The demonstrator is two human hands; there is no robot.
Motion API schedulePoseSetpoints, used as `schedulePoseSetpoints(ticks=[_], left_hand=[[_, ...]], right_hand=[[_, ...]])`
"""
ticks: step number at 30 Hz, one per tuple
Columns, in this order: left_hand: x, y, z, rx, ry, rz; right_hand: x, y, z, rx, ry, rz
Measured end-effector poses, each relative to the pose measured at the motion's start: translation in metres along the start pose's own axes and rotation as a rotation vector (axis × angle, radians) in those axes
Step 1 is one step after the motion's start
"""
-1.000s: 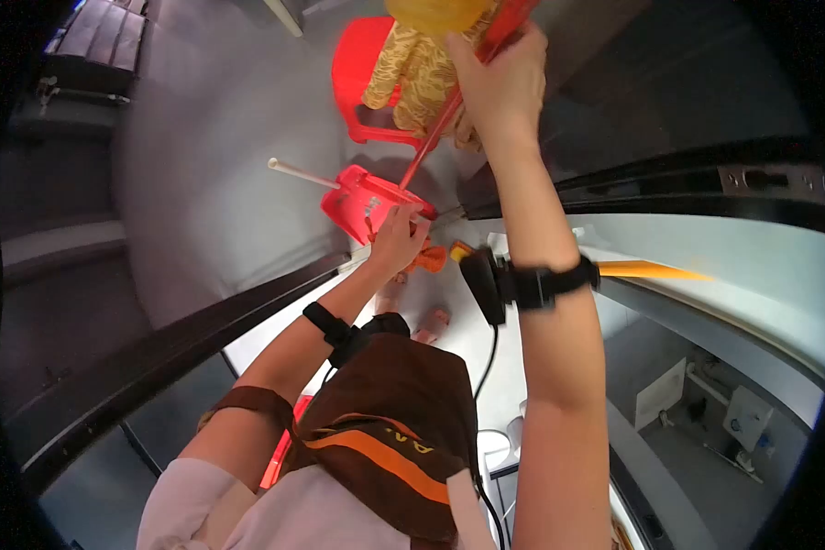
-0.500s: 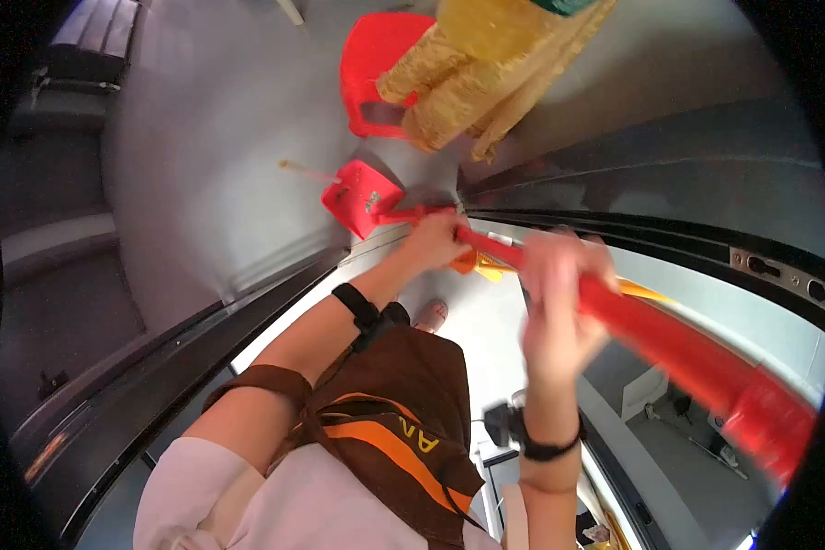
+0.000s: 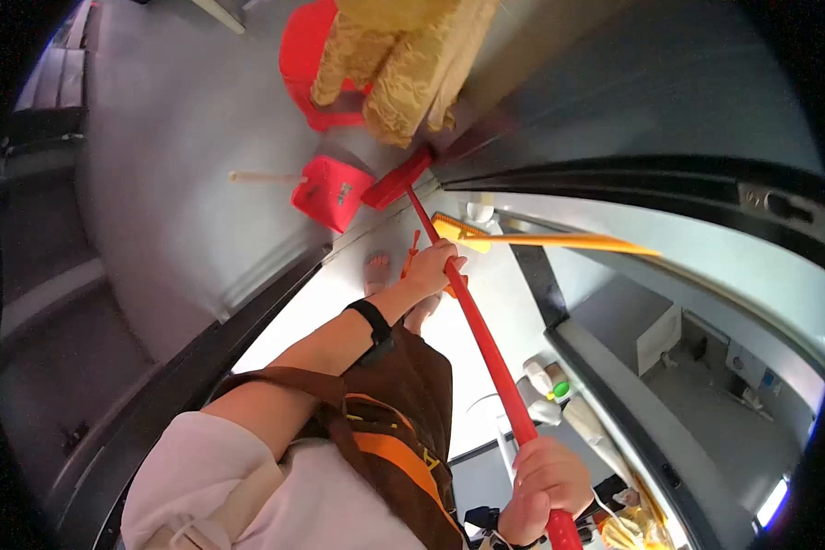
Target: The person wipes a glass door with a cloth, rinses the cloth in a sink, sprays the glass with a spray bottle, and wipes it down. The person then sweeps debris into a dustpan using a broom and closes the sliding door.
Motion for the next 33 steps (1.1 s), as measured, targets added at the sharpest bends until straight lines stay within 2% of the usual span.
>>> schedulePoseSetpoints(ticks=[2, 5, 6, 7, 9, 10, 11, 12, 13, 14, 17, 18, 21, 22, 23, 26, 28, 31, 32, 33], left_hand=[[0.002, -0.021, 0.008, 0.094, 0.084, 0.007], [0.017, -0.069, 0.041, 0.251, 0.195, 0.052], [0.011, -0.08, 0.043, 0.246, 0.159, 0.053], [-0.006, -0.088, 0.036, 0.246, 0.118, 0.049], [-0.044, -0.086, 0.018, 0.25, 0.131, -0.017], [-0.054, -0.085, 0.015, 0.222, 0.1, 0.01], [-0.04, -0.075, 0.03, 0.209, 0.138, 0.131], [-0.012, -0.065, 0.045, 0.191, -0.169, 0.068], [-0.008, -0.049, 0.047, 0.229, 0.016, 0.088], [-0.006, -0.033, 0.048, 0.267, 0.199, 0.116], [-0.011, -0.067, 0.059, 0.348, 0.203, 0.139], [-0.014, -0.081, 0.065, 0.377, 0.21, 0.084], [-0.053, -0.101, 0.052, 0.33, 0.167, 0.049], [-0.052, -0.098, 0.056, 0.26, 0.175, 0.144], [-0.049, -0.086, 0.059, 0.203, 0.162, 0.146], [-0.014, -0.059, 0.086, 0.286, 0.225, 0.102], [-0.001, -0.076, 0.102, 0.442, 0.184, 0.042], [-0.019, -0.105, 0.088, 0.383, 0.208, 0.094], [-0.028, -0.109, 0.08, 0.325, 0.152, 0.003], [-0.039, -0.107, 0.071, 0.326, 0.159, 0.009]], right_hand=[[0.003, -0.013, -0.011, -0.117, -0.008, 0.015], [0.009, -0.031, -0.026, -0.14, 0.005, 0.128], [0.018, -0.044, -0.034, -0.323, -0.015, 0.133], [0.031, -0.052, -0.045, -0.336, -0.017, 0.125], [0.06, -0.052, -0.071, -0.202, 0.142, -0.018], [0.068, -0.047, -0.067, -0.078, 0.323, 0.002], [0.061, -0.054, -0.068, -0.086, 0.315, 0.014], [0.042, -0.062, -0.074, -0.214, 0.144, 0.03], [0.023, -0.063, -0.077, -0.338, -0.02, 0.024], [0.009, -0.057, -0.066, -0.389, 0.048, 0.05], [0.013, -0.077, -0.075, -0.442, 0.031, 0.108], [0.027, -0.089, -0.085, -0.463, 0.056, 0.051], [0.065, -0.095, -0.113, -0.487, 0.209, 0.025], [0.065, -0.089, -0.111, -0.504, 0.237, -0.003], [0.053, -0.086, -0.109, -0.51, 0.232, -0.011], [0.014, -0.098, -0.107, -0.492, -0.052, 0.081], [0.017, -0.109, -0.104, -0.528, -0.04, 0.111], [0.041, -0.116, -0.115, -0.639, -0.02, 0.07], [0.056, -0.117, -0.121, -0.568, 0.046, 0.028], [0.066, -0.114, -0.127, -0.499, 0.114, -0.027]])
Point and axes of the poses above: each hand's wrist, its own y-axis towards the middle knuckle, its own z-axis out of the palm, x = y × z, the point moved 5 cm from there along y, towards the middle knuckle, and after that the axes turned 3 degrees about -x, right-handed, at the moved point
